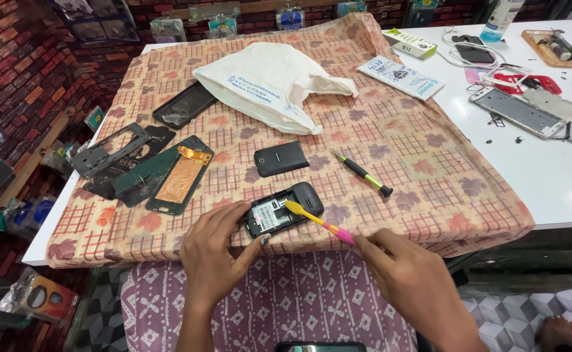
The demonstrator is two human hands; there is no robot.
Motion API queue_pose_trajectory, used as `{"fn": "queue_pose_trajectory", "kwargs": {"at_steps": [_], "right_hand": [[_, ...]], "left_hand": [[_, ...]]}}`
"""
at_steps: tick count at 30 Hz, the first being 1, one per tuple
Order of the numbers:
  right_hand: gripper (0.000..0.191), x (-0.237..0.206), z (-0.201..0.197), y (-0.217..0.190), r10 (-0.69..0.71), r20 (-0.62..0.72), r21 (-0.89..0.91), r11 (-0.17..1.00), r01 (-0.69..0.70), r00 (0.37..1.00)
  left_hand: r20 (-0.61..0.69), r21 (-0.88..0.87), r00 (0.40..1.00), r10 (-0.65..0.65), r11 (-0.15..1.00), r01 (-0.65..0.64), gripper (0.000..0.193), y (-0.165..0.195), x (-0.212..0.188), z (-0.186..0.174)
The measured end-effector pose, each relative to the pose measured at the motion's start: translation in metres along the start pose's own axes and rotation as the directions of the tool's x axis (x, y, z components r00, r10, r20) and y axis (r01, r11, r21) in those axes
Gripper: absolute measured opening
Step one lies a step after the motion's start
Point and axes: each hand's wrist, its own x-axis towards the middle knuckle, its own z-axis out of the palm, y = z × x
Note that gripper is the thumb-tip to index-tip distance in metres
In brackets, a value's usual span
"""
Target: The person cleans the internal components of a disassembled mobile phone with a toothbrush, then uses a screwdriver to remove screws from the device. The phone remains open on the table throughout the clip.
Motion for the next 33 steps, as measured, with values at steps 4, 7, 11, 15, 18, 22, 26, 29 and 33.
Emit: {"fn": "queue_pose_trajectory", "kwargs": {"at_steps": [4,7,11,15,18,22,26,29,33], "right_hand": [[0.034,-0.015,-0.011,-0.002,-0.003,-0.059,-0.036,0.999,0.001,0.998],[0.035,-0.011,-0.008,-0.003,0.030,-0.058,-0.032,0.999,-0.032,0.998],[0.031,0.008,0.009,-0.006,0.031,-0.115,-0.009,0.999,-0.032,0.993],[0.034,0.014,0.016,-0.011,0.000,-0.166,-0.032,0.999,-0.005,0.986],[0.030,0.002,0.008,-0.014,0.051,-0.111,-0.041,0.998,-0.056,0.993],[0.031,-0.012,0.000,-0.019,0.075,-0.139,-0.078,0.993,-0.086,0.988],[0.030,-0.006,0.006,-0.020,0.087,-0.145,-0.062,0.993,-0.097,0.986],[0.030,0.006,0.014,-0.019,0.063,-0.181,-0.049,0.996,-0.073,0.981],[0.033,0.004,0.010,-0.020,0.105,-0.133,-0.027,0.994,-0.109,0.986]], "left_hand": [[-0.020,-0.009,1.000,0.008,1.000,-0.008,0.057,0.003,0.000,-0.002],[-0.028,-0.016,1.000,0.005,1.000,-0.005,0.057,0.004,-0.001,-0.004],[-0.031,-0.015,1.000,0.005,1.000,-0.005,0.057,0.005,0.001,-0.004],[-0.029,-0.020,1.000,-0.003,1.000,0.003,0.057,0.003,0.000,-0.002],[-0.013,-0.001,1.000,-0.006,1.000,0.006,0.057,0.000,-0.001,0.002],[-0.001,0.008,1.000,-0.017,1.000,0.017,0.057,-0.002,-0.002,0.005],[-0.003,0.011,1.000,-0.010,1.000,0.010,0.058,-0.001,-0.001,0.004],[-0.010,-0.013,1.000,-0.013,1.000,0.013,0.058,0.001,-0.001,0.002],[-0.004,-0.015,1.000,-0.017,1.000,0.017,0.059,0.003,0.000,0.001]]}}
